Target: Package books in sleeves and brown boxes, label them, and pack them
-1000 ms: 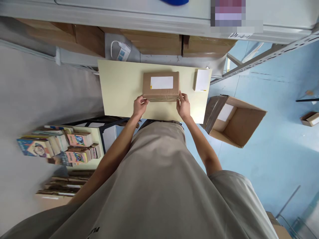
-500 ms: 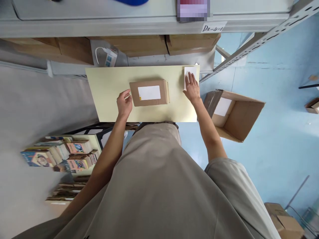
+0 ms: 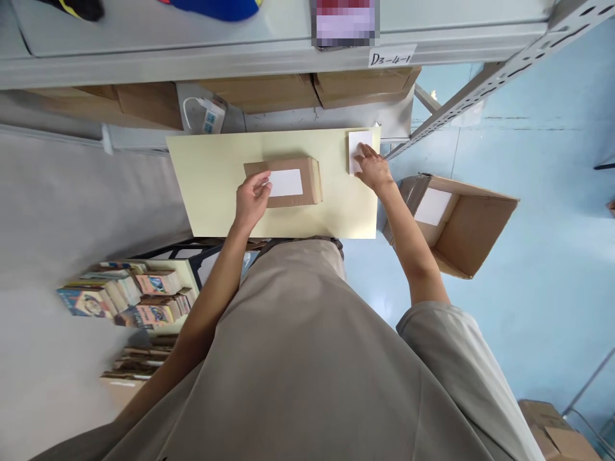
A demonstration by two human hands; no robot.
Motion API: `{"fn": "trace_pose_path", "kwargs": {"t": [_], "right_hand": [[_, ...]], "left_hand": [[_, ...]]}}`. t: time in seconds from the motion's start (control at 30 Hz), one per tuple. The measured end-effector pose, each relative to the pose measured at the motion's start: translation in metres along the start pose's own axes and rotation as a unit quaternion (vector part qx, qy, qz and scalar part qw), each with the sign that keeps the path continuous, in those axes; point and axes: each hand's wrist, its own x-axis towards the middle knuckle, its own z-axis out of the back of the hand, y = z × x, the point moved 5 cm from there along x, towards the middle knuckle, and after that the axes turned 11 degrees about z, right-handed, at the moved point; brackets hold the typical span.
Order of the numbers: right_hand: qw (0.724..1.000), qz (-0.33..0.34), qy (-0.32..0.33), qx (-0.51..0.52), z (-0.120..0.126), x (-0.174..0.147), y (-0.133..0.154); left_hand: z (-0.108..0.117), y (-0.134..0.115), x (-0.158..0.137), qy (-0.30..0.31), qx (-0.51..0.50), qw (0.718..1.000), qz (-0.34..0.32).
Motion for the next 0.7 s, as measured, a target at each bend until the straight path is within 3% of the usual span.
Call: {"fn": "trace_pose_path", "kwargs": {"t": [0.2,0.4,0.53,0.7], "right_hand": [[0.999,-0.043,-0.032,-0.008,0.014,-0.013,0.014],[0.994,-0.034,-0.091,-0.044,0.045,-0.006,0.026],[0.99,-0.021,-0.14,-0.02,0.081,0.014,0.027],[0.976,-0.019,-0.206,0.067,0.118,0.035,0.021]], "left_hand": [[-0.031,-0.033,-0.003,0.053,0.027,0.997,-0.04],[-0.098,-0.085,-0.019,0.181,0.148,0.967,-0.098],[-0.152,-0.117,0.005,0.249,0.22,0.931,-0.15],[-0.207,-0.139,0.052,0.286,0.282,0.903,-0.151]]}}
